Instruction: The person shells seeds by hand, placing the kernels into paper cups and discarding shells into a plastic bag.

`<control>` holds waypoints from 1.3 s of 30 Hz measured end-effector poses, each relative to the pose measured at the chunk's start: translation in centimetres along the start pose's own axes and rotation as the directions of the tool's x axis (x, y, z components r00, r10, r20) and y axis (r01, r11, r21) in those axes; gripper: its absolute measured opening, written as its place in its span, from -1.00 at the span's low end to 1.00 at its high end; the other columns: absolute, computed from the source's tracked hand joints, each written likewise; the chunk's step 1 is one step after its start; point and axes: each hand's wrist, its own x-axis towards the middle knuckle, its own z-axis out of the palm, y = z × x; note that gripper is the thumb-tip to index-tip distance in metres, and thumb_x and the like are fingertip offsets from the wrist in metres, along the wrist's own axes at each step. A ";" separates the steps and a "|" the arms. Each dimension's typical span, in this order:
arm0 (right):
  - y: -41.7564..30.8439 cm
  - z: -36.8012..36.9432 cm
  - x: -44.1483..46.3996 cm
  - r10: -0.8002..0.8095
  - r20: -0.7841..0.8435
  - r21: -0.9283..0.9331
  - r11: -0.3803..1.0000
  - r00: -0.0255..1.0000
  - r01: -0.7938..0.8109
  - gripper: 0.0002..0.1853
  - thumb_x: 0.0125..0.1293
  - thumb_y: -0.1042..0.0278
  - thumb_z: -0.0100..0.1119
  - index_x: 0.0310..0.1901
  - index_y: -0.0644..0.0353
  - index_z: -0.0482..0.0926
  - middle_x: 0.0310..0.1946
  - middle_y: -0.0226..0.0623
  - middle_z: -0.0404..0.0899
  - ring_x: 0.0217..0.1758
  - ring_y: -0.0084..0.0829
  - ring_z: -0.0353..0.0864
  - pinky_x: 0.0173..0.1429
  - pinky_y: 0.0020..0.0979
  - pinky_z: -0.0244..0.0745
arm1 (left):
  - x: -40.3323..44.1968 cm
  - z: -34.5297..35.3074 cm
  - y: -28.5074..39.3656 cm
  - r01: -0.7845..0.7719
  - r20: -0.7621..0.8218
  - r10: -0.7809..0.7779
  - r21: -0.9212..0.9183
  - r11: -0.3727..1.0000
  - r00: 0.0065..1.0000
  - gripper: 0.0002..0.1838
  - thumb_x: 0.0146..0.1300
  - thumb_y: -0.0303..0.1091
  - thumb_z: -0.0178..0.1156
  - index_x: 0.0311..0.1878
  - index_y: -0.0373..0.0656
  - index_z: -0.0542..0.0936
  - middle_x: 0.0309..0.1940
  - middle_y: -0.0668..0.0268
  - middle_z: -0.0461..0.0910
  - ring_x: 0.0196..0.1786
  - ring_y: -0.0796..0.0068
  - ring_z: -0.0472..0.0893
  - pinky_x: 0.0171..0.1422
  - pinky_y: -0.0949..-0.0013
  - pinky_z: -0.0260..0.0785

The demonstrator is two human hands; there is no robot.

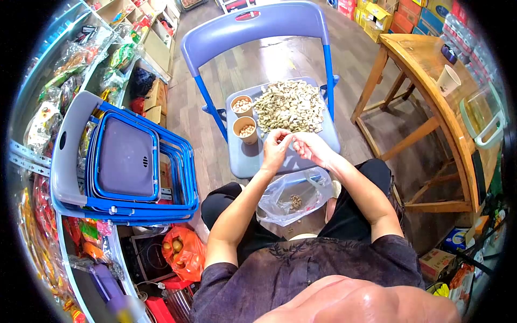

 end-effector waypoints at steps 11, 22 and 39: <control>0.9 0.3 0.5 0.010 0.027 -0.078 0.997 1.000 -0.008 -0.72 0.43 -0.02 0.05 -0.26 0.00 0.51 -0.57 -0.65 0.28 -0.60 -0.75 0.14 -0.56 -0.64 0.02 | 0.0 0.1 -1.5 -0.030 0.049 0.039 -0.176 0.984 0.998 -0.84 0.38 -0.35 0.12 -0.21 -0.27 0.55 -0.34 0.33 0.61 -0.24 0.57 0.56 -0.10 0.45 0.44; 2.5 1.6 1.4 -0.012 0.016 -0.148 0.989 1.000 0.014 -0.74 0.53 0.16 -0.06 -0.33 0.06 0.43 -0.57 -0.61 0.25 -0.61 -0.74 0.13 -0.58 -0.64 0.00 | -1.1 0.0 -2.0 -0.080 -0.118 0.128 0.347 0.934 0.985 -0.78 0.31 -0.27 0.05 -0.19 -0.26 0.48 -0.41 -0.06 0.62 -0.27 -0.06 0.66 -0.17 0.01 0.46; 1.2 3.3 2.8 0.011 -0.071 -0.017 1.000 0.997 -0.012 -0.77 0.55 0.19 -0.09 -0.10 0.14 0.49 -0.59 -0.62 0.19 -0.59 -0.73 0.11 -0.53 -0.63 0.05 | -2.4 -3.0 3.0 -0.019 -0.019 0.024 0.241 0.970 1.000 -0.79 0.24 -0.31 0.07 -0.15 -0.21 0.56 -0.33 -0.04 0.65 -0.19 0.01 0.68 -0.06 0.06 0.51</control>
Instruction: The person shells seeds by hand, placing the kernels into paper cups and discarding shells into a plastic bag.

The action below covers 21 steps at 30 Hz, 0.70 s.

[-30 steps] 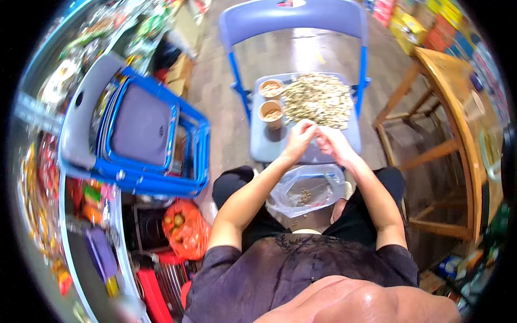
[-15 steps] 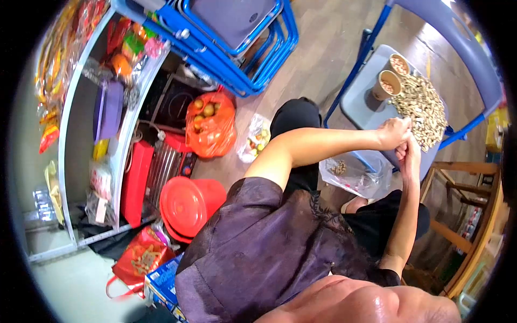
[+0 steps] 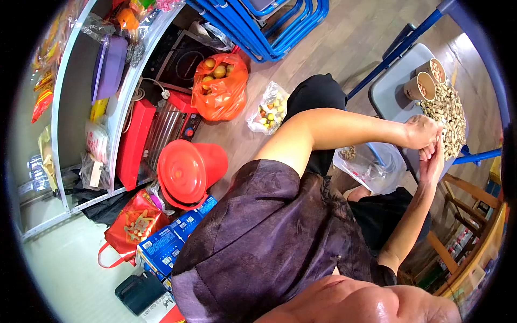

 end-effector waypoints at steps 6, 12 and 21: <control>0.0 -1.0 0.6 -0.005 -0.068 -0.103 0.995 0.998 -0.002 -0.78 0.54 0.18 -0.08 -0.26 0.07 0.42 -0.60 -0.61 0.15 -0.60 -0.70 0.08 -0.56 -0.61 0.01 | 1.4 1.3 -2.1 -0.279 -0.168 0.330 0.268 0.922 0.929 -0.78 0.15 -0.22 0.19 -0.22 -0.09 0.69 -0.19 0.05 0.60 -0.07 0.09 0.62 0.07 0.15 0.46; 0.2 -2.2 0.4 -0.077 -0.034 -0.154 0.985 0.996 0.071 -0.74 0.51 0.13 -0.03 -0.28 0.10 0.49 -0.62 -0.67 0.13 -0.65 -0.74 0.05 -0.59 -0.61 -0.06 | 2.6 1.1 -2.3 -0.209 -0.074 0.206 -0.036 0.977 0.976 -0.71 0.10 -0.17 0.27 -0.27 -0.21 0.73 -0.33 0.03 0.67 -0.25 0.13 0.67 -0.09 0.19 0.48; -0.7 -2.0 -1.0 -0.030 0.082 -0.001 1.000 0.996 0.030 -0.67 0.48 -0.01 -0.03 -0.38 0.00 0.41 -0.60 -0.60 0.27 -0.62 -0.72 0.11 -0.53 -0.62 0.01 | 2.7 2.8 -2.6 -0.029 -0.011 0.027 -0.312 0.950 1.000 -0.84 0.21 -0.34 0.31 -0.26 -0.24 0.66 -0.39 0.37 0.64 -0.31 0.64 0.56 -0.17 0.48 0.43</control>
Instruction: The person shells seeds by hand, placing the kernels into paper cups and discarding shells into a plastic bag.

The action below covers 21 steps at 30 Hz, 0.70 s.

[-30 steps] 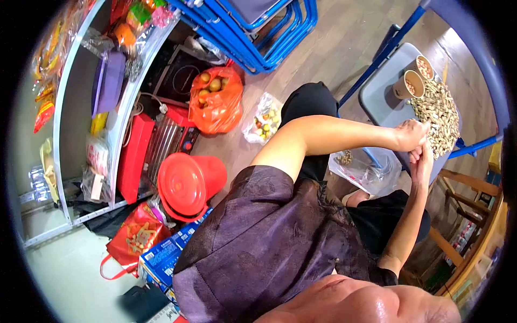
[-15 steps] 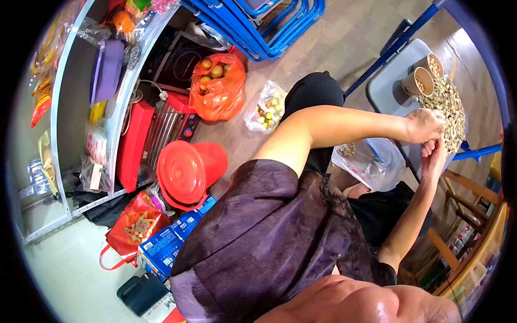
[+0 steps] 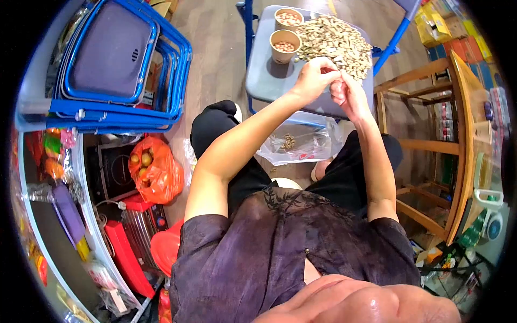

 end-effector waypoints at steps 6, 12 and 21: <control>-1.2 -0.5 -0.7 0.092 0.038 0.032 0.995 0.995 -0.093 -0.70 0.47 0.01 -0.01 -0.36 -0.01 0.43 -0.62 -0.69 0.16 -0.61 -0.74 0.05 -0.52 -0.61 -0.04 | 0.1 -0.4 0.9 0.171 0.191 -0.124 -0.255 0.952 0.974 -0.81 0.23 -0.33 0.31 -0.13 -0.18 0.64 -0.28 0.41 0.62 -0.29 0.69 0.48 -0.17 0.55 0.34; -1.4 -1.0 -1.1 0.146 0.090 0.009 0.989 0.985 -0.147 -0.62 0.49 -0.03 -0.05 -0.32 0.12 0.50 -0.64 -0.70 0.13 -0.62 -0.75 0.02 -0.53 -0.62 -0.06 | 0.2 -0.7 0.8 0.339 0.353 -0.227 -0.298 0.892 0.908 -0.81 0.27 -0.34 0.28 -0.10 -0.20 0.63 -0.23 0.40 0.64 -0.23 0.65 0.51 -0.12 0.54 0.35; -1.2 -1.1 -1.5 0.135 0.073 -0.036 0.991 0.988 -0.132 -0.63 0.49 -0.03 -0.05 -0.32 0.10 0.49 -0.63 -0.70 0.15 -0.63 -0.75 0.02 -0.55 -0.63 -0.07 | 0.9 -0.9 0.4 0.235 0.368 -0.180 -0.110 0.966 0.912 -0.81 0.28 -0.38 0.23 -0.12 -0.27 0.62 -0.28 0.35 0.64 -0.28 0.63 0.53 -0.12 0.50 0.40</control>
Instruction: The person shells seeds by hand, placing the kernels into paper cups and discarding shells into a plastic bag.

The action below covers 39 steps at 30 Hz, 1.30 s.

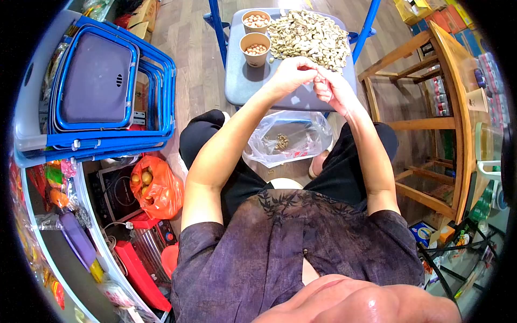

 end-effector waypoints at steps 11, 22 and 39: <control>0.0 0.0 0.2 -0.003 -0.073 0.011 1.000 0.997 0.003 -0.67 0.47 -0.01 -0.01 -0.31 0.05 0.51 -0.63 -0.71 0.20 -0.63 -0.77 0.05 -0.55 -0.64 -0.06 | 0.0 0.2 -0.9 0.109 0.049 -0.097 -0.450 0.886 0.994 -0.81 0.33 -0.38 0.20 -0.08 -0.27 0.61 -0.24 0.35 0.62 -0.23 0.60 0.52 -0.09 0.50 0.40; 0.0 0.0 0.4 -0.012 -0.048 0.002 1.000 0.999 0.012 -0.66 0.46 -0.01 -0.01 -0.38 0.04 0.45 -0.64 -0.68 0.19 -0.63 -0.74 0.06 -0.54 -0.63 -0.02 | -0.1 -0.2 0.8 0.030 -0.040 -0.043 -0.278 0.960 0.998 -0.84 0.28 -0.37 0.26 -0.14 -0.22 0.61 -0.33 0.40 0.60 -0.32 0.63 0.52 -0.18 0.53 0.40; 3.5 1.4 2.2 -0.504 0.087 -0.994 -0.097 0.859 0.044 -0.71 0.28 0.11 0.19 -0.09 0.10 0.56 -0.34 -0.11 0.65 -0.17 -0.08 0.65 -0.09 -0.12 0.52 | -2.5 -5.7 6.2 0.040 -0.212 0.683 0.965 0.259 0.699 -0.87 0.18 -0.37 0.24 -0.21 -0.14 0.65 -0.28 0.19 0.62 -0.12 0.18 0.59 0.01 0.16 0.43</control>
